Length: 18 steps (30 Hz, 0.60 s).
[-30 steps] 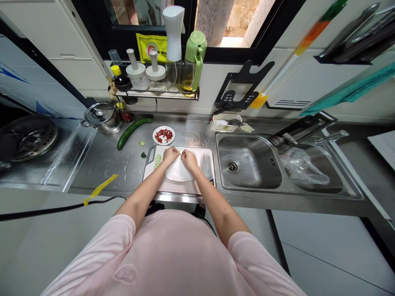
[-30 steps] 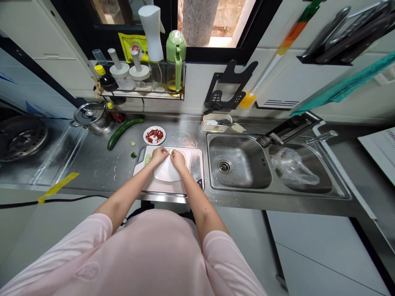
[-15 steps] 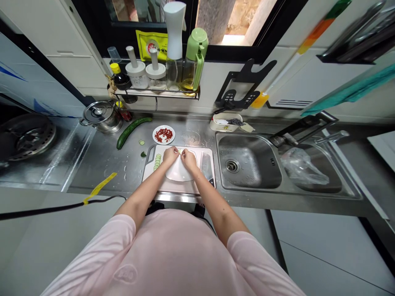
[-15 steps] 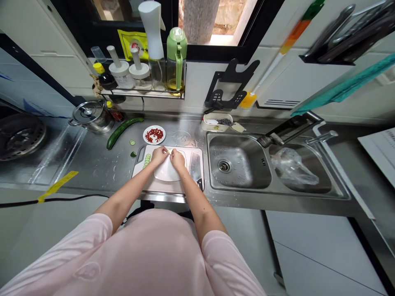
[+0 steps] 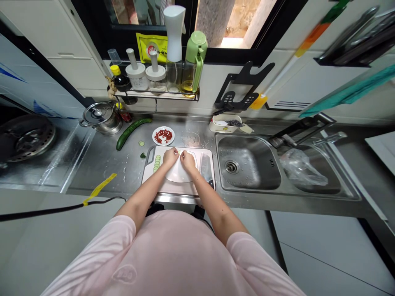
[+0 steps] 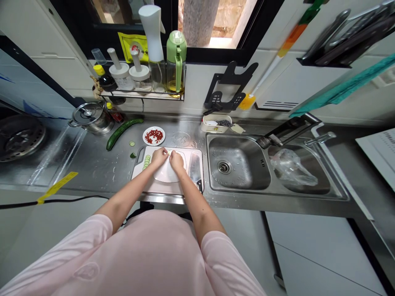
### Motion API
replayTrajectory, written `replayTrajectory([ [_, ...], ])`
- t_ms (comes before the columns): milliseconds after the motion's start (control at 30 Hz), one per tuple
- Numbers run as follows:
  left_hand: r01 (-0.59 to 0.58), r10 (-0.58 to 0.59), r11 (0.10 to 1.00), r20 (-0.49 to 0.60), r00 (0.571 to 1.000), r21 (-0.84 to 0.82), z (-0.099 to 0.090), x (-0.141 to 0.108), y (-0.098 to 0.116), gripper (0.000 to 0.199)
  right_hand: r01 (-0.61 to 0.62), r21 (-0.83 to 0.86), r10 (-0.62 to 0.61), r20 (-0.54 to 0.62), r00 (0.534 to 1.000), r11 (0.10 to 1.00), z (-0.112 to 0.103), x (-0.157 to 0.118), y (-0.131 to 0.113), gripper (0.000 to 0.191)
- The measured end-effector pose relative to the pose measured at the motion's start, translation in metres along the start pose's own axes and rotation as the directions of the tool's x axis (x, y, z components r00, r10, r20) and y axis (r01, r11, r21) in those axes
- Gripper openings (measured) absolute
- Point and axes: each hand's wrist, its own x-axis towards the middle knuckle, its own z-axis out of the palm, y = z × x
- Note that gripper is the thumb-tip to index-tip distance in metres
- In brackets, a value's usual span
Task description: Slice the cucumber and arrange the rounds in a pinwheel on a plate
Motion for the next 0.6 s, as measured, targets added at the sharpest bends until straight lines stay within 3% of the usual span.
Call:
replayTrajectory([
  [600,-0.002,0.002,1.000,0.008,1.000,0.002,-0.0004,-0.0001,0.0000,0.018,-0.044,-0.045,0.045,0.032,0.998,0.998,-0.0028,-0.0073,-0.0002,0.021],
])
